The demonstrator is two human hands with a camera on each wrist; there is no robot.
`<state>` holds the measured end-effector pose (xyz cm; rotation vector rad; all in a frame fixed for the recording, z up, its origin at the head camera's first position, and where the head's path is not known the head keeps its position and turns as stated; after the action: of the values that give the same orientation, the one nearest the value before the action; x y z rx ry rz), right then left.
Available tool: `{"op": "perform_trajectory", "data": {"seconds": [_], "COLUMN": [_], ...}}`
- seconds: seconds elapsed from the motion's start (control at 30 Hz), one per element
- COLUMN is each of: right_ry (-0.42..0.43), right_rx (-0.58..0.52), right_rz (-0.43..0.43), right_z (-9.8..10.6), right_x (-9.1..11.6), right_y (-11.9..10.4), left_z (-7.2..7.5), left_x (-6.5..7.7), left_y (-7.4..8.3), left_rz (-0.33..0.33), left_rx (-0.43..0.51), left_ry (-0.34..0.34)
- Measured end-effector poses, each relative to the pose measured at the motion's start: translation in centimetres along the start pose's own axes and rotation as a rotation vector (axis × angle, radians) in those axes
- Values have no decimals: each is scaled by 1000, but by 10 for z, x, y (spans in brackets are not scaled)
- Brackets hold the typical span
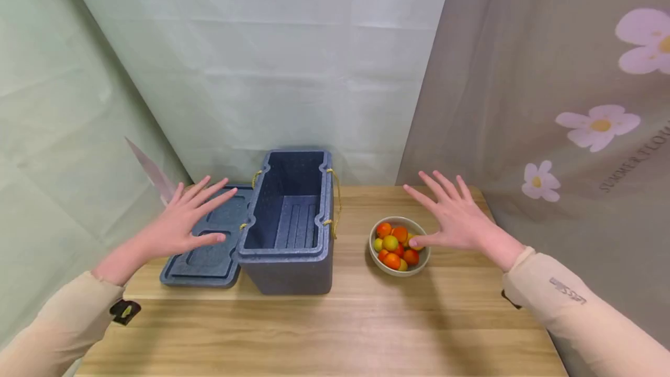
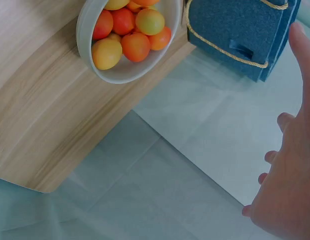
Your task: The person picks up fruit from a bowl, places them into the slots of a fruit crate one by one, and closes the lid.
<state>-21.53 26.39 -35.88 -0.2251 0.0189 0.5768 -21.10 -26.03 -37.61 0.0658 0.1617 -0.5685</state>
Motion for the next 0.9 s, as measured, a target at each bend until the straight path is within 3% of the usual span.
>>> {"op": "perform_trajectory", "data": {"seconds": [0.47,0.67,0.9], "right_ry": [-10,-11,-22], "right_rx": [-54,-77,-107], "right_rz": [-9,-3,-6], "right_z": [-13,-23,-35], "right_x": [-1,-1,-1], "right_y": [7,11,13], "left_z": [-20,-29,-41], "left_x": [14,19,19], "left_y": [38,54,69], "left_rz": [-132,-197,-194], "left_rx": [123,194,301], "left_ry": [241,434,603]}}
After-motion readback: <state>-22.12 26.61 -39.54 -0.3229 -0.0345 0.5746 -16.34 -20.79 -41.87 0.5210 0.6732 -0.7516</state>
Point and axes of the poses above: each hand's wrist, its own x-axis away from the middle knuckle, its own z-axis out of the back of the hand, y = z × x, the point moved 3 cm from there along -x, towards the middle knuckle, and after that the axes turned 11 degrees about -x, right-handed, at the moved point
